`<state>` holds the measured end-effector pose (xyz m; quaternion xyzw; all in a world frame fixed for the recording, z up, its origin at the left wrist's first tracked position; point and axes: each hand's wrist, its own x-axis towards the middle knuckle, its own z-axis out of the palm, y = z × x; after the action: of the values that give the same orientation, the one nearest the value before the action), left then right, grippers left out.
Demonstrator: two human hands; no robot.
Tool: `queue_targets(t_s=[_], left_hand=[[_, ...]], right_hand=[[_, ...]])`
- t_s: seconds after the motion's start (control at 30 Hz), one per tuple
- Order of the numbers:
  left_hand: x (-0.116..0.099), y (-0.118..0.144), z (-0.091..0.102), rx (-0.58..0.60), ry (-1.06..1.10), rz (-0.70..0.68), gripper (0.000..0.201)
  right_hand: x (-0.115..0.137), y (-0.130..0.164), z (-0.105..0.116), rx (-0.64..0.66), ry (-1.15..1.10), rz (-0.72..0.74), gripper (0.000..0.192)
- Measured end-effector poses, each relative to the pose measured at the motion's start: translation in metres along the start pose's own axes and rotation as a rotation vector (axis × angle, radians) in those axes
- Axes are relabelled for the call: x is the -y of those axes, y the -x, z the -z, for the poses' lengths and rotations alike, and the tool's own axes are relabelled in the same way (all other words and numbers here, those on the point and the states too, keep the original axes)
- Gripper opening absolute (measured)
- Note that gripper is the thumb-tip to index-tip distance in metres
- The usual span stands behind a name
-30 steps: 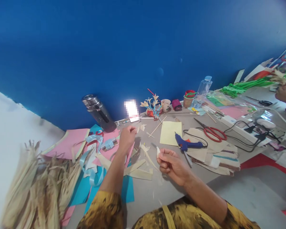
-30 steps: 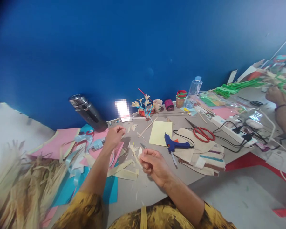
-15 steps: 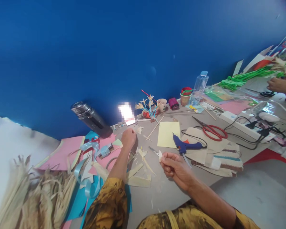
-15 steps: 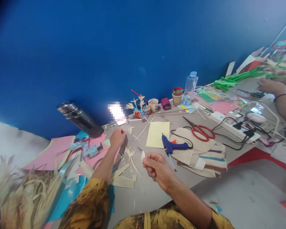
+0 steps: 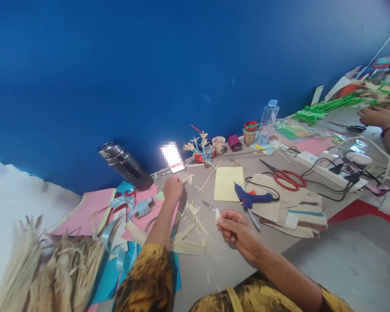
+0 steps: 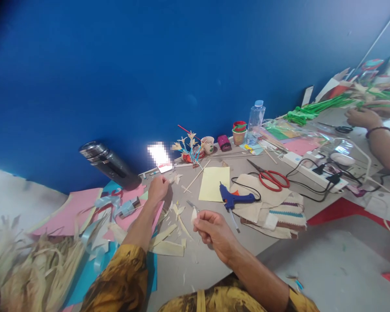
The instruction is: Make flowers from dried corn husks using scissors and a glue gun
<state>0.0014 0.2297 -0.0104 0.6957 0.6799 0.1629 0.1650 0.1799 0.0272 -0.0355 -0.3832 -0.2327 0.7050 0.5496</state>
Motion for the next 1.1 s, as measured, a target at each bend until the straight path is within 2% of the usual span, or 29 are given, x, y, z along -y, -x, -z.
queue_targets(t_s=[0.07,0.13,0.17,0.23,0.27,0.33,0.4,0.47,0.6,0.7,0.9,1.03,1.1], left_hand=[[-0.010,0.018,0.009,-0.037,0.076,-0.036,0.011],[-0.021,0.044,0.018,-0.009,0.207,-0.088,0.010],[-0.027,0.060,0.022,0.038,0.452,-0.112,0.007],[-0.038,0.091,0.029,0.145,0.878,-0.111,0.018],[-0.043,0.106,0.033,0.205,1.054,-0.085,0.023],[-0.049,0.130,0.038,0.431,1.356,0.015,0.030],[-0.052,0.146,0.041,0.636,1.564,0.111,0.032],[-0.052,0.156,0.040,0.768,1.706,0.172,0.030],[-0.052,0.167,0.034,0.918,1.829,0.221,0.027],[-0.053,0.173,0.031,0.963,1.841,0.212,0.025],[-0.050,0.176,0.029,0.957,1.859,0.205,0.022],[-0.048,0.179,0.028,0.949,1.844,0.215,0.020],[-0.046,0.181,0.027,0.902,1.813,0.222,0.018]], right_hand=[[0.005,-0.001,0.000,-0.032,0.040,0.056,0.032],[0.011,-0.002,-0.002,-0.062,0.080,0.116,0.031],[0.014,-0.003,-0.003,-0.073,0.092,0.144,0.031],[0.019,-0.005,-0.007,-0.086,0.109,0.197,0.030],[0.022,-0.006,-0.010,-0.086,0.117,0.222,0.029],[0.027,-0.005,-0.014,-0.078,0.132,0.266,0.028],[0.032,-0.002,-0.019,-0.061,0.140,0.308,0.028],[0.039,0.001,-0.022,-0.043,0.144,0.342,0.027],[0.049,0.008,-0.026,0.035,0.165,0.345,0.027],[0.051,0.012,-0.026,0.091,0.221,0.359,0.025],[0.050,0.019,-0.031,0.071,0.321,0.465,0.024],[0.050,0.022,-0.035,0.045,0.366,0.465,0.025],[0.051,0.022,-0.036,0.015,0.384,0.453,0.026]])
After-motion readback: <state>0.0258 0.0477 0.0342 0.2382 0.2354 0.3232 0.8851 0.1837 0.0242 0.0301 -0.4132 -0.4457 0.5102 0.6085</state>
